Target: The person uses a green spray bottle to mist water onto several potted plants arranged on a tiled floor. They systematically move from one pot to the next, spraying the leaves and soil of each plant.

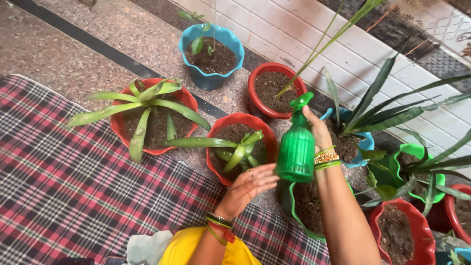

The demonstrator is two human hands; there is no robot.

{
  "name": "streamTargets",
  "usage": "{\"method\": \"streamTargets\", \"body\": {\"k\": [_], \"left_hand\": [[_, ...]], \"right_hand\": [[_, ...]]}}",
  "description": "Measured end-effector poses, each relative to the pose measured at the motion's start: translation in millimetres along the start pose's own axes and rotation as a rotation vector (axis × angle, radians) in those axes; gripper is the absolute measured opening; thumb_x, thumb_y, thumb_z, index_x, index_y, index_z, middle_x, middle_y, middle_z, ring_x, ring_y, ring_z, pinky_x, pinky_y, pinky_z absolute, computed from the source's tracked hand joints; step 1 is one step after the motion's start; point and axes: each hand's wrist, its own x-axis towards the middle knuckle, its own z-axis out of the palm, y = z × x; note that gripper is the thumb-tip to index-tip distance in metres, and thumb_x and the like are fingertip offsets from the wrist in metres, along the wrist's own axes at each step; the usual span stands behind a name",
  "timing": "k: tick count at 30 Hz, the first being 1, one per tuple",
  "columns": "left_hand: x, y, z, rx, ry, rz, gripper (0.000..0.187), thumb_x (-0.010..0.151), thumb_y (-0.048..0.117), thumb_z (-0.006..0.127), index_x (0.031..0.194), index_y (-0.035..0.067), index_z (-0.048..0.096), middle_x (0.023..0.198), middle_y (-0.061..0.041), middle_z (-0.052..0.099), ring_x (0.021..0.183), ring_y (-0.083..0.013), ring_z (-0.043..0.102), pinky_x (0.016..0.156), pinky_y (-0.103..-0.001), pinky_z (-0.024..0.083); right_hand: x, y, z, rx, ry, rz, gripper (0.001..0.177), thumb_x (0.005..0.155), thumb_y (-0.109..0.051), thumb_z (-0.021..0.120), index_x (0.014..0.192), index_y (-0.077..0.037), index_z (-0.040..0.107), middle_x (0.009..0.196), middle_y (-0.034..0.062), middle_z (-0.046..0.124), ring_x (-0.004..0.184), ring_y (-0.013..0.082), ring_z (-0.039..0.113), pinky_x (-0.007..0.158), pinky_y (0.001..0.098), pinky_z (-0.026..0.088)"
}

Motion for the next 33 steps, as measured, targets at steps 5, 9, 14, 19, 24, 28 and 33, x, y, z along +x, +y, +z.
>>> {"method": "streamTargets", "body": {"k": [5,9,14,19,24,28,33], "left_hand": [[-1,-15,6,-0.297,-0.142,-0.252,0.069,0.106,0.036,0.054,0.157,-0.005,0.033,0.15,-0.024,0.051,0.129,-0.0392,0.06,0.106,-0.054,0.05],[-8,-48,7,-0.368,-0.253,-0.404,0.059,0.112,0.037,0.048,0.15,-0.008,0.039,0.147,-0.026,0.058,0.125,-0.0463,0.063,0.102,-0.056,0.053],[-18,-78,-6,-0.451,-0.275,-0.531,0.039,0.115,0.026,0.05,0.142,0.001,0.038,0.142,-0.024,0.06,0.125,-0.0429,0.064,0.103,-0.058,0.057],[-27,-75,-1,-0.226,-0.338,-0.62,0.055,0.111,0.02,0.059,0.158,0.005,0.035,0.136,-0.024,0.062,0.112,-0.0403,0.068,0.085,-0.046,0.06],[-43,-62,-7,-0.131,-0.331,-0.624,0.076,0.101,0.022,0.073,0.162,0.001,0.033,0.138,-0.021,0.059,0.115,-0.0315,0.067,0.08,-0.044,0.064],[-52,-67,-8,0.026,-0.313,-0.607,0.095,0.086,0.026,0.084,0.159,0.0,0.029,0.146,-0.02,0.05,0.126,-0.0292,0.058,0.095,-0.044,0.055],[-49,-55,-16,-0.04,-0.348,-0.567,0.11,0.074,0.031,0.091,0.157,-0.005,0.029,0.158,-0.016,0.046,0.145,-0.0269,0.046,0.121,-0.039,0.038]], "right_hand": [[-31,12,-11,-0.217,-0.015,0.15,0.043,0.092,-0.042,0.067,0.117,-0.007,0.068,0.094,0.0023,0.072,0.07,0.0119,0.066,0.063,0.0294,0.055],[-46,44,-37,-0.466,-0.189,0.161,0.041,0.096,-0.039,0.068,0.109,0.0,0.074,0.092,0.0046,0.074,0.075,0.0111,0.064,0.071,0.0281,0.053],[-98,58,-49,-0.515,-0.147,0.017,0.038,0.099,-0.036,0.068,0.114,-0.001,0.072,0.095,-0.0016,0.069,0.083,0.0067,0.059,0.076,0.0256,0.049],[-133,70,-16,-0.405,-0.2,0.017,0.043,0.098,-0.038,0.064,0.115,0.0,0.071,0.1,0.0037,0.076,0.086,0.0082,0.065,0.081,0.0242,0.051],[-155,78,23,-0.167,-0.217,-0.039,0.043,0.096,-0.031,0.067,0.13,-0.005,0.069,0.107,-0.001,0.072,0.084,0.0048,0.06,0.076,0.0221,0.049],[-158,91,33,-0.042,-0.402,0.09,0.036,0.099,-0.027,0.069,0.124,-0.001,0.067,0.1,0.0046,0.073,0.081,0.0092,0.065,0.072,0.0248,0.052],[-157,117,44,0.013,-0.238,0.028,0.036,0.098,-0.029,0.068,0.119,0.0,0.07,0.097,0.0041,0.075,0.083,0.0083,0.067,0.075,0.0227,0.053]]}}
